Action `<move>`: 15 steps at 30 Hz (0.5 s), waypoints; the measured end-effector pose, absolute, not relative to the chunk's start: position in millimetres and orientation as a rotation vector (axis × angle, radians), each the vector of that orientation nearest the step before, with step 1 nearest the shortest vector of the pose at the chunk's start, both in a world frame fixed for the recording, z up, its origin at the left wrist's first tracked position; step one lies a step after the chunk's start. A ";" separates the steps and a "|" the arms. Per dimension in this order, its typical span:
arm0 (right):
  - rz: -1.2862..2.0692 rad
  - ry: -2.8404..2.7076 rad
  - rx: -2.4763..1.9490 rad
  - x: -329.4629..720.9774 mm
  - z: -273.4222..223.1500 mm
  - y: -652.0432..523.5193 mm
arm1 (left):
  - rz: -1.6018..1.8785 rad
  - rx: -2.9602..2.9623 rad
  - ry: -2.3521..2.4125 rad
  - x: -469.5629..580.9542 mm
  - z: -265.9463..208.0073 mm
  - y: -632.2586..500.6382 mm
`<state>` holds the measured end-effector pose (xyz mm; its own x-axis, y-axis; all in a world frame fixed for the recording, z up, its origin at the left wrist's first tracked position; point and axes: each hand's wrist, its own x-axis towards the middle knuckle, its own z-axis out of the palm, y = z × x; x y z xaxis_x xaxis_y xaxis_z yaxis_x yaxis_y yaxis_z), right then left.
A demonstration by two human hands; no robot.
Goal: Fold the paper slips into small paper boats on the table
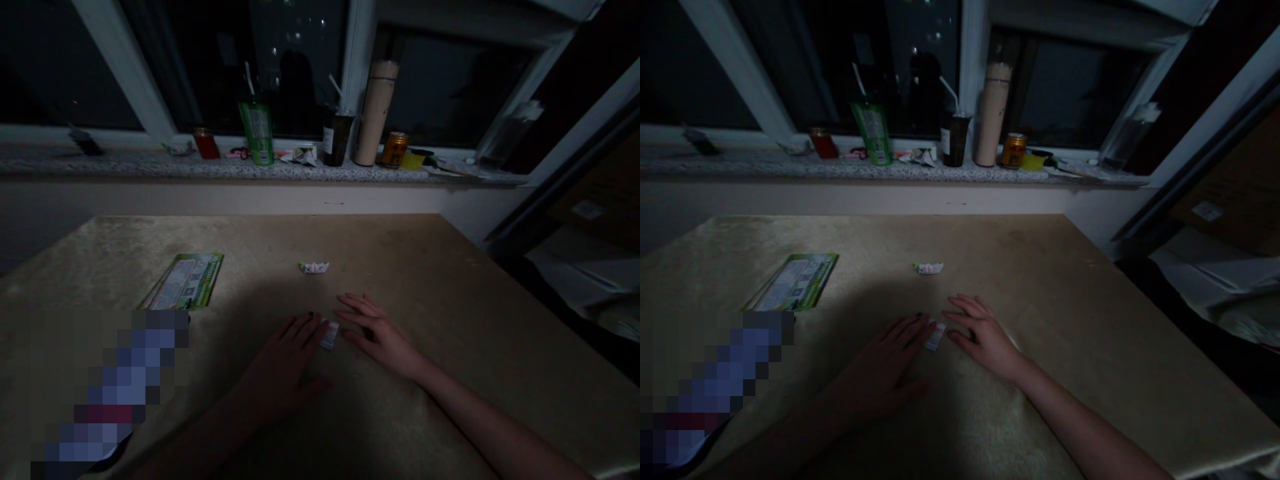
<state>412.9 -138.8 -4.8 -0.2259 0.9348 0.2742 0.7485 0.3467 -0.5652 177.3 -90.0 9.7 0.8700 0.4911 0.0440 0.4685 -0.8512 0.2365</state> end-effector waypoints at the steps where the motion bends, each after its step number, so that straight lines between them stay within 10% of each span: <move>1: 0.390 -2.107 -1.476 411.2 -3.9 -140.2 | 0.163 2.830 0.720 177.0 9.4 -89.6; 15: -0.079 -2.428 -1.422 399.9 8.0 -145.0 | 0.198 2.879 0.794 183.5 9.5 -86.4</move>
